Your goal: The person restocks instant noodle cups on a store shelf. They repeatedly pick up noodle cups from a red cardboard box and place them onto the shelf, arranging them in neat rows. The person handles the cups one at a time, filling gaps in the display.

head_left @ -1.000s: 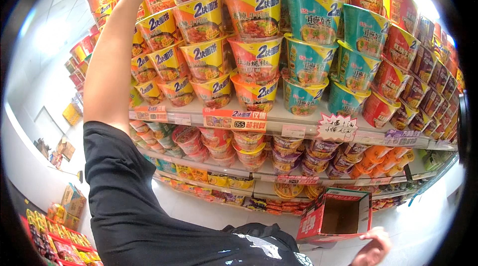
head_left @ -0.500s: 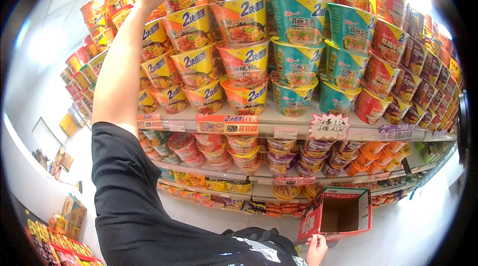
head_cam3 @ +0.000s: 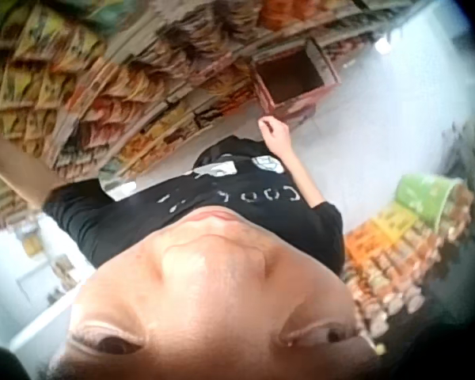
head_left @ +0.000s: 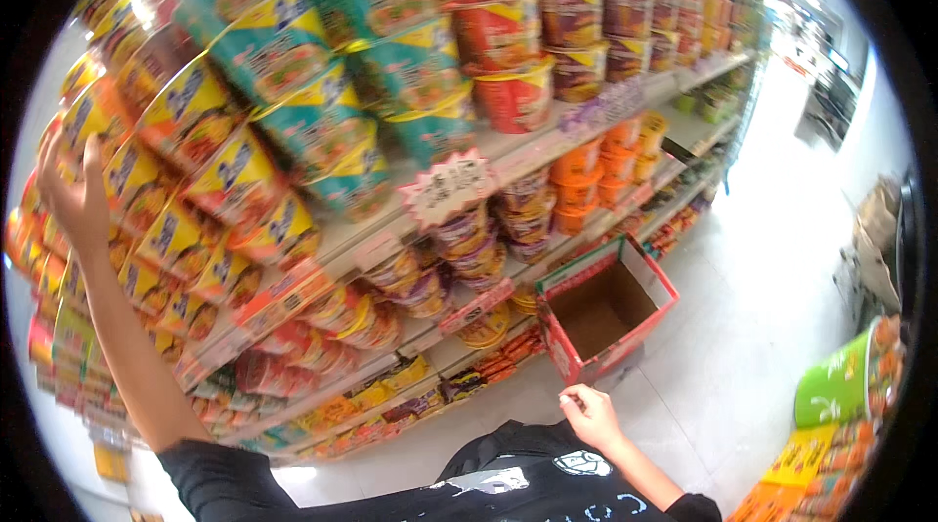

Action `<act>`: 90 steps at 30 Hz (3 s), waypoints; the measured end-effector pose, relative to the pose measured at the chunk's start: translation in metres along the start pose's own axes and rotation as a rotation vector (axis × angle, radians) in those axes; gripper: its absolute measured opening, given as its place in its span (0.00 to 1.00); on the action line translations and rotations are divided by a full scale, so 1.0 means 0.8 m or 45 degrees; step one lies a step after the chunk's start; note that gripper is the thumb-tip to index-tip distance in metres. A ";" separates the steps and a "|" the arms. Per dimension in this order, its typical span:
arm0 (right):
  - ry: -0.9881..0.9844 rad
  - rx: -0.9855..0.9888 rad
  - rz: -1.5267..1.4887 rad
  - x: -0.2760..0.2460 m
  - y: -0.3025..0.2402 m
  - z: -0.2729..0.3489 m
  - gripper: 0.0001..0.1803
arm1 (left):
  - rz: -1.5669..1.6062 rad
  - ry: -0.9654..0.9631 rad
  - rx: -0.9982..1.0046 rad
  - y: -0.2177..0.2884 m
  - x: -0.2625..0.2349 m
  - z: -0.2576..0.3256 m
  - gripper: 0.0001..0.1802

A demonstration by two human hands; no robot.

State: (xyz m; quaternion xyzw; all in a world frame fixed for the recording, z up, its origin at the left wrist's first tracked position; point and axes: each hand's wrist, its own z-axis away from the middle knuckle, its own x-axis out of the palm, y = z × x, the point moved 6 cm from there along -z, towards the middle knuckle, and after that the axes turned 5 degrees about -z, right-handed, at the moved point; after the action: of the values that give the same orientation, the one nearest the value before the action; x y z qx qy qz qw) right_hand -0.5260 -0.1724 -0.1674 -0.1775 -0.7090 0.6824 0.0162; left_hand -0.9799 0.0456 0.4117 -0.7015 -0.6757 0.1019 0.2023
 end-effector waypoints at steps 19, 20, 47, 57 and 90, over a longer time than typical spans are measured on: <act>-0.217 -0.023 0.265 -0.129 0.025 0.004 0.12 | 1.961 -2.031 -1.355 0.762 -0.172 0.550 0.45; -0.185 -0.025 0.258 -0.148 0.033 0.006 0.12 | 2.029 -1.992 -1.508 0.784 -0.168 0.560 0.44; 0.115 0.279 0.196 -0.425 0.192 0.031 0.11 | 1.463 -2.133 -1.540 0.920 -0.164 0.583 0.57; -0.040 0.209 0.371 -0.382 0.166 -0.044 0.13 | 1.356 -2.066 -1.425 0.913 -0.163 0.579 0.51; -0.607 0.200 0.950 -0.351 0.232 -0.267 0.39 | 1.157 -2.161 -1.568 0.912 -0.167 0.558 0.52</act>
State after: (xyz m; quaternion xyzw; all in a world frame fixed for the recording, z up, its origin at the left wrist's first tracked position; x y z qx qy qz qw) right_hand -0.1641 -0.0430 -0.2718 -0.2572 -0.5264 0.7151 -0.3813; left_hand -0.5127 -0.0253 -0.3137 -0.5660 -0.2132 0.2582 -0.7533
